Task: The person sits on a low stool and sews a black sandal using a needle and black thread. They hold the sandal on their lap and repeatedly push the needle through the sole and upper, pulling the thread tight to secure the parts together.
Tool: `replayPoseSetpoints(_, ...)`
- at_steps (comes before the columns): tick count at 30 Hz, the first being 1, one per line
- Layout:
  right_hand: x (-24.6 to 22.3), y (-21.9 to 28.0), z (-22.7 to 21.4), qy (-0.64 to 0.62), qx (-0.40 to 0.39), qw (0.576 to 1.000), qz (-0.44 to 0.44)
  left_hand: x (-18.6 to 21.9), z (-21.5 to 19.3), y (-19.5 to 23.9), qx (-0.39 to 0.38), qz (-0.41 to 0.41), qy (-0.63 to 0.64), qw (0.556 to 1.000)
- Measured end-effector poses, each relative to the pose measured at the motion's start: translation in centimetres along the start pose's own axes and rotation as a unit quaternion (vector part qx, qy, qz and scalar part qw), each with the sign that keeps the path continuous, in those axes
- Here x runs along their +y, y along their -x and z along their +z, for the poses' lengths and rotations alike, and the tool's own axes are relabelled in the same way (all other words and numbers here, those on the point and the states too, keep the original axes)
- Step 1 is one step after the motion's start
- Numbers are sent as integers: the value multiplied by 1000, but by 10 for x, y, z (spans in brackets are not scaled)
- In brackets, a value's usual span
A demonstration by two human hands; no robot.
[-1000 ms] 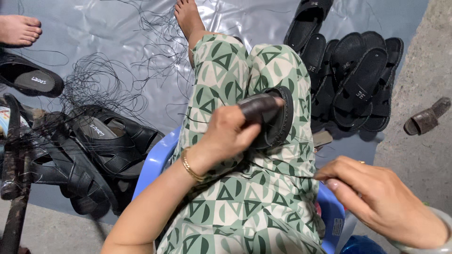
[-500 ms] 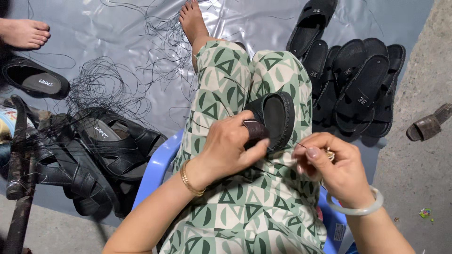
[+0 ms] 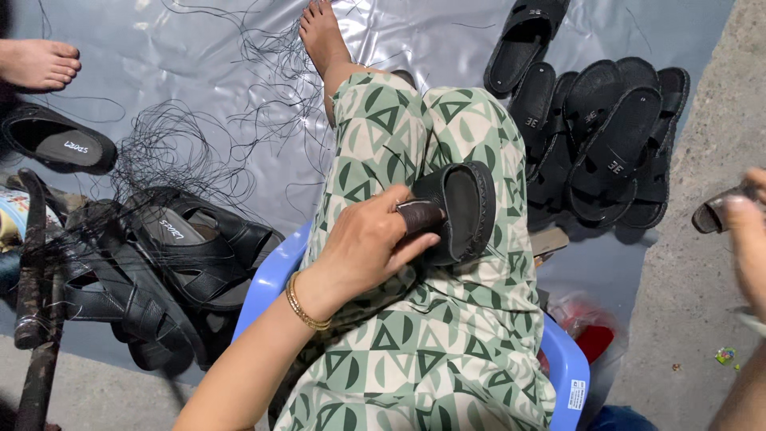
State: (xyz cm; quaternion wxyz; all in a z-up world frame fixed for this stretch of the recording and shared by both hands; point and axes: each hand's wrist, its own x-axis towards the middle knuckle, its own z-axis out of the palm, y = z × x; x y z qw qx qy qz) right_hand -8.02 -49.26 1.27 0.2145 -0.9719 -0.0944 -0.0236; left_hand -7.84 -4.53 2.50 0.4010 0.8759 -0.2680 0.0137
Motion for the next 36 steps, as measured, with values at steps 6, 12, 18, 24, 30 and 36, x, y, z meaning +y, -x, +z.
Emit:
replayPoseSetpoints(6,-182,-40,26,-218,-91,968,-80,4,13,-15,-8,-38,63,997)
replayPoseSetpoints(12,-196,-47,41,-279,-133,949,-61,-7,-13,-22,-16,-134,370,919)
replayPoseSetpoints(18,-191,-33,53,-695,-82,707,107,-43,-10,-28,125,-214,822,513)
replayPoseSetpoints(24,-207,-30,43,-749,-132,632,148,-34,-14,-40,184,-256,680,662)
replayPoseSetpoints(30,-223,-45,13,-562,-13,822,87,18,-11,-39,-46,-90,369,924)
replayPoseSetpoints(36,-218,-54,-18,-14,-106,991,-85,0,-44,-14,-123,-212,453,857)
